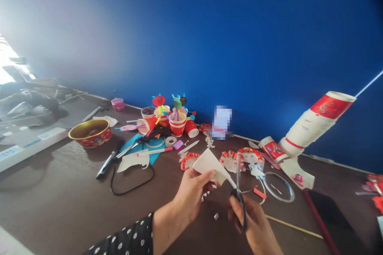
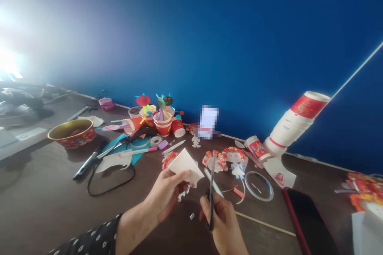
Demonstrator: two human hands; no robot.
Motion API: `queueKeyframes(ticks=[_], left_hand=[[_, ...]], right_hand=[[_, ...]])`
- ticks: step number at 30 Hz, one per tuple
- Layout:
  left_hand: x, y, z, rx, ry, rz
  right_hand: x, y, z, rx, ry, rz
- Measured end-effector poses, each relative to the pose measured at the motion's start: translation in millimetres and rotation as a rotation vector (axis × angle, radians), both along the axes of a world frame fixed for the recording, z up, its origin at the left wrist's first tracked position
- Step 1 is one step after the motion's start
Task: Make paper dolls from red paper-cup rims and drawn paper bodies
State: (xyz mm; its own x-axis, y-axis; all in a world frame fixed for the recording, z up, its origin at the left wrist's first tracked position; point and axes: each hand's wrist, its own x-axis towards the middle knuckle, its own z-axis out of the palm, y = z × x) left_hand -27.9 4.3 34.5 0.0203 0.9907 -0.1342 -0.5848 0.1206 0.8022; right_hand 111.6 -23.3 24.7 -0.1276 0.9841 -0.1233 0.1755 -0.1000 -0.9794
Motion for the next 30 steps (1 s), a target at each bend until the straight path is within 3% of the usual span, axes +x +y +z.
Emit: queueKeyframes(ticks=[5, 11, 24, 30], left_hand=[[-10.5, 9.8, 7.6, -0.019, 0.038, 0.079], [-13.8, 14.0, 11.0, 0.038, 0.081, 0.115], [-12.4, 11.9, 12.9, 0.050, 0.205, 0.056], [-12.3, 12.3, 9.7, 0.046, 0.192, 0.038]], right_hand=[[8.4, -3.1, 4.4, 0.068, -0.126, 0.182], [14.8, 0.2, 7.5, -0.023, -0.210, 0.381], [21.0, 2.4, -11.2, -0.110, -0.133, 0.319], [18.6, 1.4, -6.4, -0.144, -0.100, 0.313]])
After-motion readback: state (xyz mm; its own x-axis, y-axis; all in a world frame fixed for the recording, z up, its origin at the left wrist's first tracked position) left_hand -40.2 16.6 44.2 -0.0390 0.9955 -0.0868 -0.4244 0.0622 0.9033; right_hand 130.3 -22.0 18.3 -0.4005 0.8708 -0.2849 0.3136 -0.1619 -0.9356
